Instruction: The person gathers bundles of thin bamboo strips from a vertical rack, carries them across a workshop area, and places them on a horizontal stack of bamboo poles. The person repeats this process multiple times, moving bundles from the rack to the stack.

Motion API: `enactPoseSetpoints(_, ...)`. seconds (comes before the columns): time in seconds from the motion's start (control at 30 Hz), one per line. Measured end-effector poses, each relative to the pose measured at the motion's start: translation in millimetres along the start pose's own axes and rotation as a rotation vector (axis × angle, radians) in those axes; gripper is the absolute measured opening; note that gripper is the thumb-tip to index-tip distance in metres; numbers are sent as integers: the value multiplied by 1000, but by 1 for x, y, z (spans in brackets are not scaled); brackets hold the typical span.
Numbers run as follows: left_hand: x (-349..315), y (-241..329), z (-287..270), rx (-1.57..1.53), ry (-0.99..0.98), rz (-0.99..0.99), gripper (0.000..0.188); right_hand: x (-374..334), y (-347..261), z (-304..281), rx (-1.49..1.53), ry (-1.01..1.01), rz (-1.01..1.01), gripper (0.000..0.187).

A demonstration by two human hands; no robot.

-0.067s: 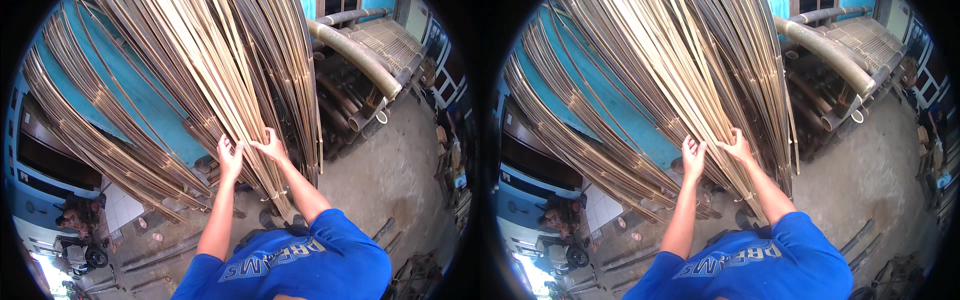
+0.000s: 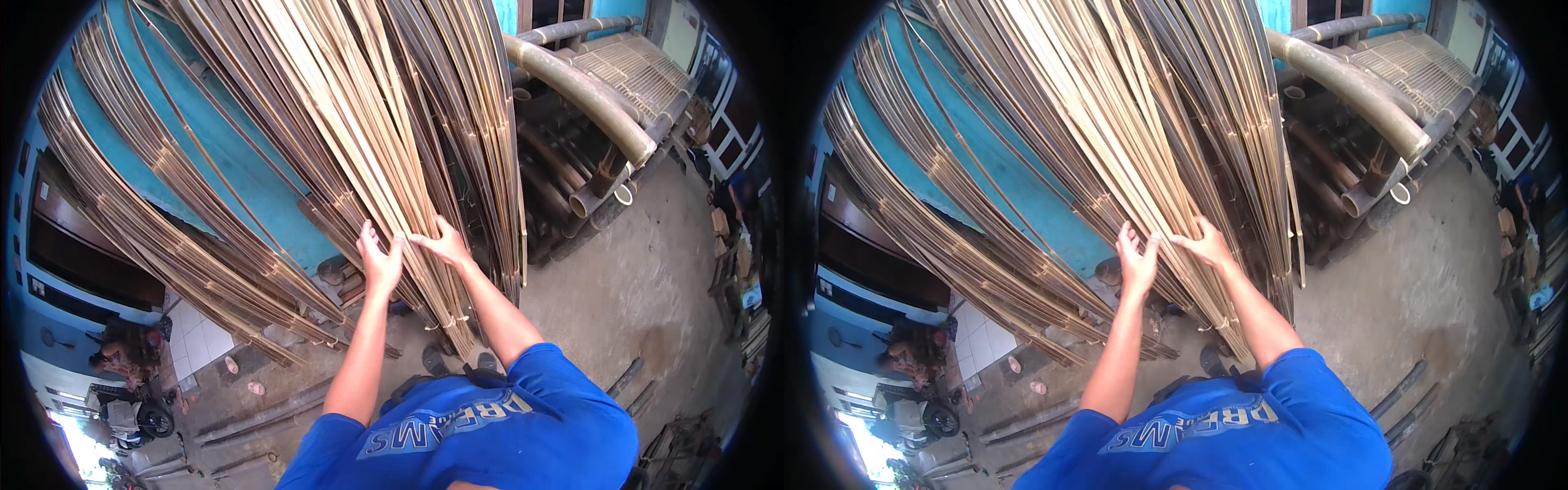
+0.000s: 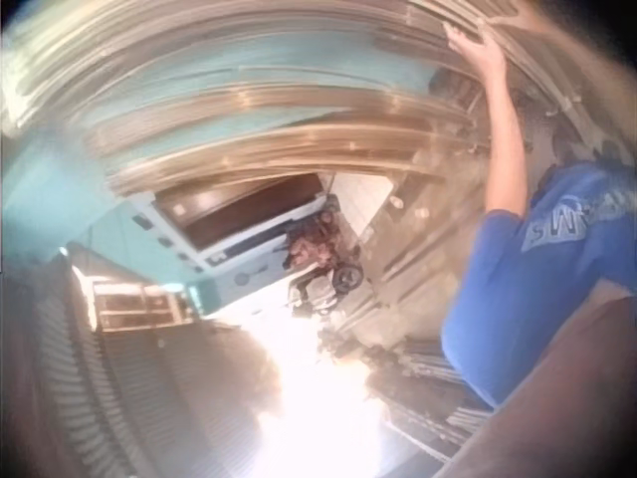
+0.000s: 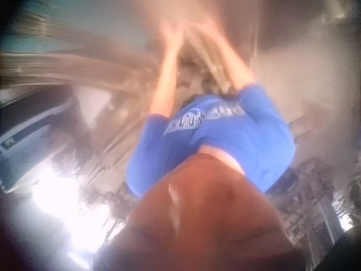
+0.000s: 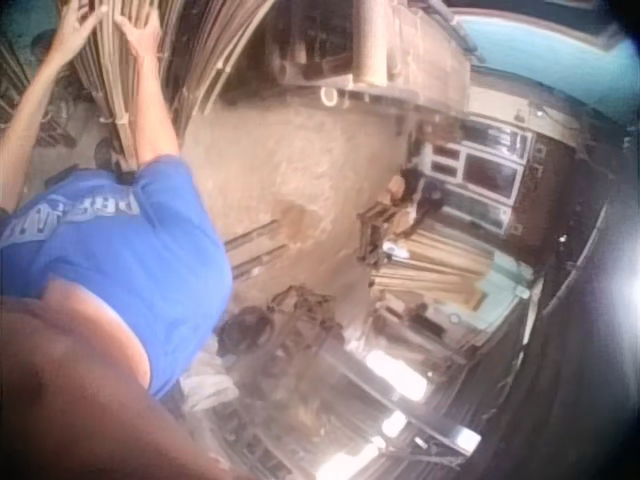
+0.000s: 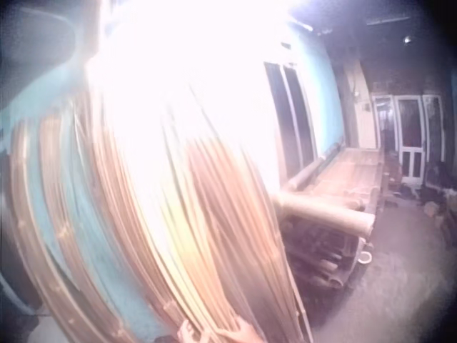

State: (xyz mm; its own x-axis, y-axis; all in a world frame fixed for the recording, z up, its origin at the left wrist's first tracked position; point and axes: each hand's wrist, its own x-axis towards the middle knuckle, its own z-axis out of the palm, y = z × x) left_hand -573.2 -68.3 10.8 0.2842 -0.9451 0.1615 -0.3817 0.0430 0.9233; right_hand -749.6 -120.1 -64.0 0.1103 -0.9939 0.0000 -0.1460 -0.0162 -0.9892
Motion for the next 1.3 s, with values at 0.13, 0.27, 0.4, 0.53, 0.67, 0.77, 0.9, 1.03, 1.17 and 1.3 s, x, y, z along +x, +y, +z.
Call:
enactPoseSetpoints(0.13,-12,6,29,145,94,84,97,-11,-4,-7,-105,-10,-121,73)
enactPoseSetpoints(0.27,-19,9,37,-8,132,-28,95,-29,2,6,203,-85,-165,81)
enactPoseSetpoints(0.4,-33,3,42,-2,196,49,87,-39,8,8,147,-32,-198,94)
enactPoseSetpoints(0.53,-65,28,54,-185,145,106,92,-62,10,-24,287,-261,-87,68)
enactPoseSetpoints(0.67,-113,37,70,-382,17,168,100,-96,0,-62,102,-363,6,50)
enactPoseSetpoints(0.77,-131,85,52,-460,-221,144,96,-129,-21,-70,199,-253,-177,57)
enactPoseSetpoints(0.9,-136,84,41,-534,-409,185,75,-147,-3,-86,348,-223,-116,65)
enactPoseSetpoints(1.03,-165,100,56,-145,36,374,52,-163,-19,-95,513,-303,-88,65)
enactPoseSetpoints(1.17,-161,81,18,195,68,628,71,-169,-24,-104,349,-427,-4,69)
enactPoseSetpoints(1.3,-137,115,22,-358,206,407,111,-176,-47,-102,183,-416,-98,74)
